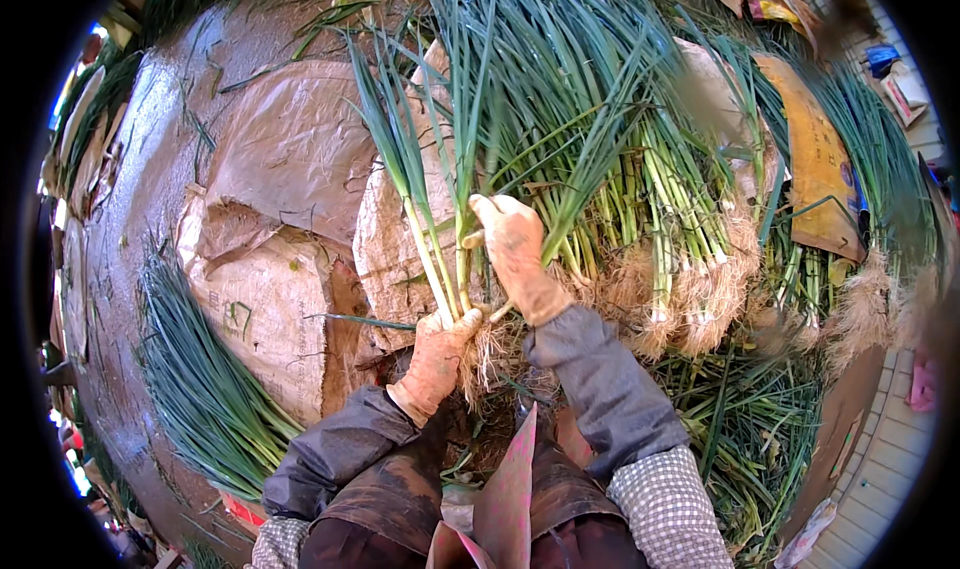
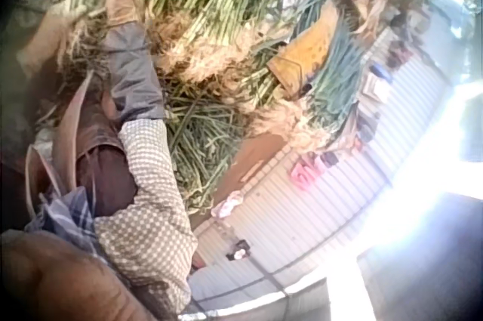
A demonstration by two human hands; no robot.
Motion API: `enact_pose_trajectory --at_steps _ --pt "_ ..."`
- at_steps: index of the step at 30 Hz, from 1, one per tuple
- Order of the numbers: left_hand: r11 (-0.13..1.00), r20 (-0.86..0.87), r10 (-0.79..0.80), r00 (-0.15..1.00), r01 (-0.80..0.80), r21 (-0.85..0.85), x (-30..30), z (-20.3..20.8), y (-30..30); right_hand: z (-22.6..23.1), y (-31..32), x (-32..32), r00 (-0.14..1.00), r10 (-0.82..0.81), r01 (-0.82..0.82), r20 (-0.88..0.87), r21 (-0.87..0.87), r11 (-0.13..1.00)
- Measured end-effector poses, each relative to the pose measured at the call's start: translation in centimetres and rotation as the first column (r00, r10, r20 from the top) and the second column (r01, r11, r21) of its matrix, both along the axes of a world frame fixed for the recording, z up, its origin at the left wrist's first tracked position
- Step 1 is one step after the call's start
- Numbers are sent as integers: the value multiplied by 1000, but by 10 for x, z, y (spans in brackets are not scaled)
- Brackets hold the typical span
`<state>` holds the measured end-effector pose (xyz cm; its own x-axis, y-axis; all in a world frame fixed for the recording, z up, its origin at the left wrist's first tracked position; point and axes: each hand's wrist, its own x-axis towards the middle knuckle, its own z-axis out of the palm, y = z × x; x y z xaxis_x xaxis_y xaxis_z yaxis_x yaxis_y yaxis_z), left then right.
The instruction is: The person cleans bunches of green onions by peeling away outer layers and trimming the roots by hand.
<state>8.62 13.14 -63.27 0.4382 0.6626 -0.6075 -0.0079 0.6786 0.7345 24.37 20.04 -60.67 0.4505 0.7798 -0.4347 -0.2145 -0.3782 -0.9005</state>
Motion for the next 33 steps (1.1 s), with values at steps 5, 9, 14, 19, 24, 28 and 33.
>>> enact_pose_trajectory --at_steps 5,9,14,19,24,28,33 --pt "965 141 163 977 -128 -228 -7 -1 6 44 -59 -24 972 128 -142 195 59 988" --pt "950 218 204 955 -138 -282 -5 21 20 39 -88 -19 978 195 -206 74 194 959" --pt "992 67 114 991 -117 50 -3 -5 10 45 -28 10 934 344 -343 99 -28 939" --pt "952 -186 14 982 43 302 -13 -4 27 4 -24 -6 170 790 -767 589 -425 482" --pt "960 129 231 964 -248 133 -24 -22 18 3 -62 -40 50 457 -697 888 -296 653" --pt "989 89 138 986 -142 44 -53 -46 29 53 -105 -13 923 355 -371 149 95 924" --pt "916 237 212 948 -108 -387 -38 -8 26 59 -230 60 992 -89 108 91 -230 967"
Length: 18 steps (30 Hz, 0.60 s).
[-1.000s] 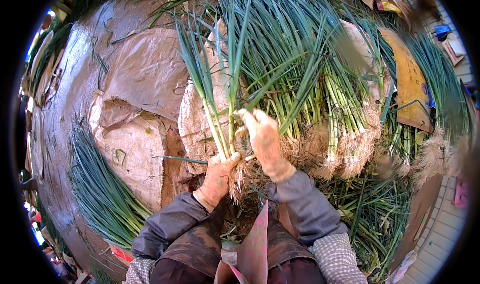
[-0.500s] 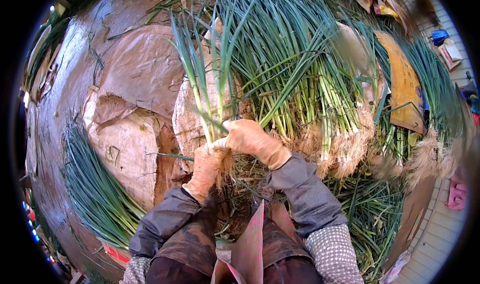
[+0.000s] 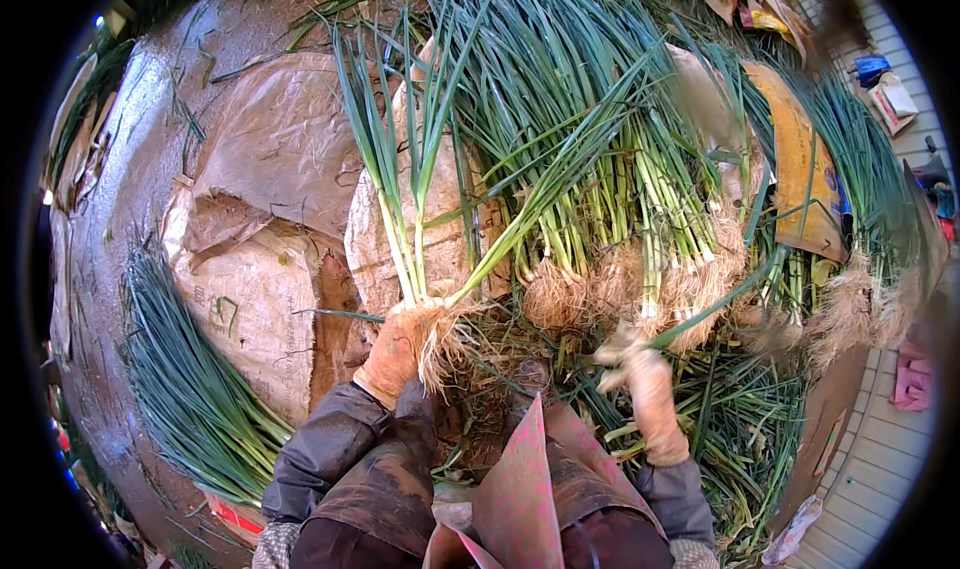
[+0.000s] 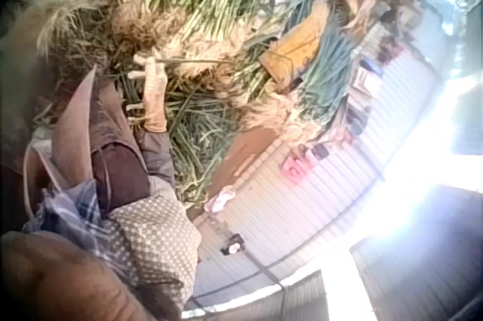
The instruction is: The person cleans bunches of green onions by peeling away outer layers and trimming the roots by hand.
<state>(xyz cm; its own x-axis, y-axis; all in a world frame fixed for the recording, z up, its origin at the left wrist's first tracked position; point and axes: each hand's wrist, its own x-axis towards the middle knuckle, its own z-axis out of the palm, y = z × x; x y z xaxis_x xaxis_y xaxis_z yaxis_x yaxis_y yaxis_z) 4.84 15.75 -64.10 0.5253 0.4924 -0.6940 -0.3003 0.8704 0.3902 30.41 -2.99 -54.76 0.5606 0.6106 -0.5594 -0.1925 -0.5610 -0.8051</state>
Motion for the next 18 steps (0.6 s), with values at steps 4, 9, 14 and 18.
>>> enact_pose_trajectory --at_steps 4,9,14,18 --pt "953 48 -304 951 304 8 18 9 -12 -5 -9 -6 573 820 -591 11 -687 422" --pt "807 213 -591 778 563 180 23 -1 -34 -21 107 -21 885 451 -456 118 13 890" --pt "873 142 -476 868 447 195 27 11 -32 -8 139 -35 772 530 -553 351 -39 832" --pt "915 147 -403 903 393 91 37 21 -33 -38 132 -11 898 386 -375 214 -88 923"
